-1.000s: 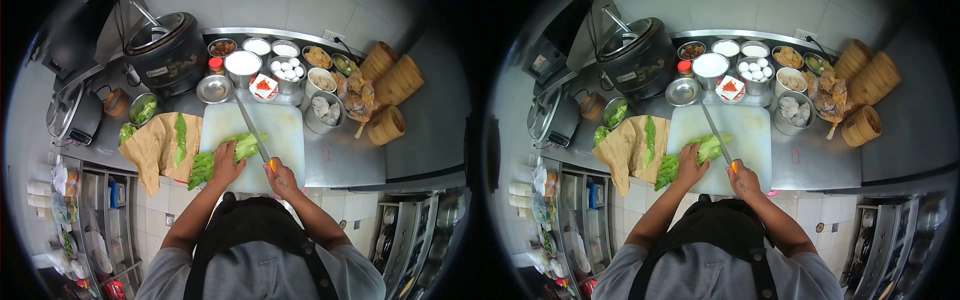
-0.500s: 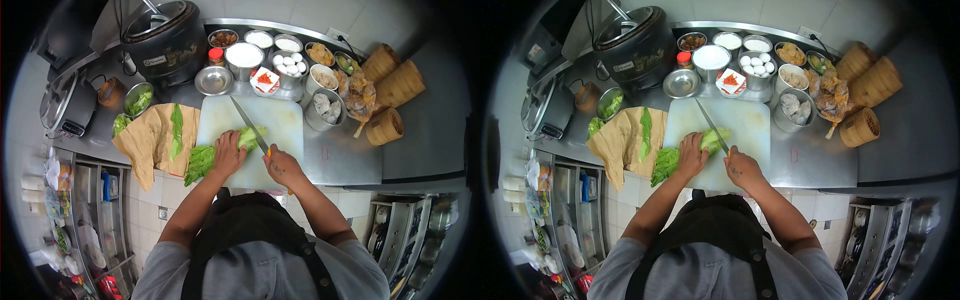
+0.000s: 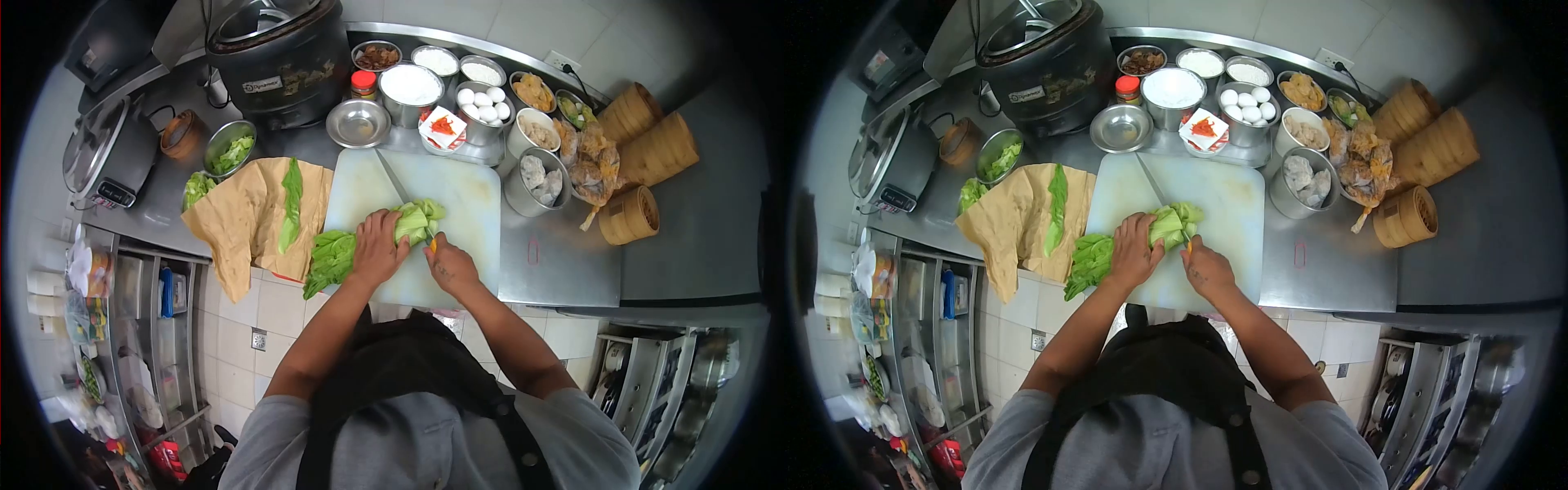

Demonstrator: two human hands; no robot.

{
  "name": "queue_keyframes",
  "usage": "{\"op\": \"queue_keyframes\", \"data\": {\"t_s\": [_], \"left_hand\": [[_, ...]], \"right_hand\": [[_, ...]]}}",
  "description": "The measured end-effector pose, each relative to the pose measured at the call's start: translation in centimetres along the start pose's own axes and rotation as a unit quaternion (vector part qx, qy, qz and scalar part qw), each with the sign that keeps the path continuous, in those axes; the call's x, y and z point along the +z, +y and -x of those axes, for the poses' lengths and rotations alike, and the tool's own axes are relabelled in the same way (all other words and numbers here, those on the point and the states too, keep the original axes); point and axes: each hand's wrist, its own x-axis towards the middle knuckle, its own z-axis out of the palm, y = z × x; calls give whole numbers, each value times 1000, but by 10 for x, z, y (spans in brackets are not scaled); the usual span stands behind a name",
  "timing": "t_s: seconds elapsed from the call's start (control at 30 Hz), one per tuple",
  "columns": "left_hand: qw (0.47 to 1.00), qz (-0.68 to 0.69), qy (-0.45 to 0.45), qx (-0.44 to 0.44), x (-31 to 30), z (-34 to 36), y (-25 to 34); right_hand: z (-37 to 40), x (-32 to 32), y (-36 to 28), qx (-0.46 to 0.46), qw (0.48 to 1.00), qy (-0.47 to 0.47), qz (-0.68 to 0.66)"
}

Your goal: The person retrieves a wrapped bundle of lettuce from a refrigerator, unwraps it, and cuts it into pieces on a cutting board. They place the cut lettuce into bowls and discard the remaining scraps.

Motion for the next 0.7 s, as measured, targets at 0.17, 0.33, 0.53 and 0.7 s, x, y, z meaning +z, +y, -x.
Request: {"op": "queue_keyframes", "data": {"t_s": [0.17, 0.33, 0.53, 0.7], "left_hand": [[1000, 5, 23, -8, -3, 3, 0], [999, 32, 27, -24, -10, 4, -2], [994, 74, 78, 11, -22, 5, -10], [987, 119, 101, 46, -25, -10, -10]], "right_hand": [[9, -16, 16, 31, 998, -31, -45], [15, -11, 41, 43, 995, 8, -92], [45, -50, 15, 12, 993, 75, -93], [76, -82, -22, -14, 997, 61, -52]]}}
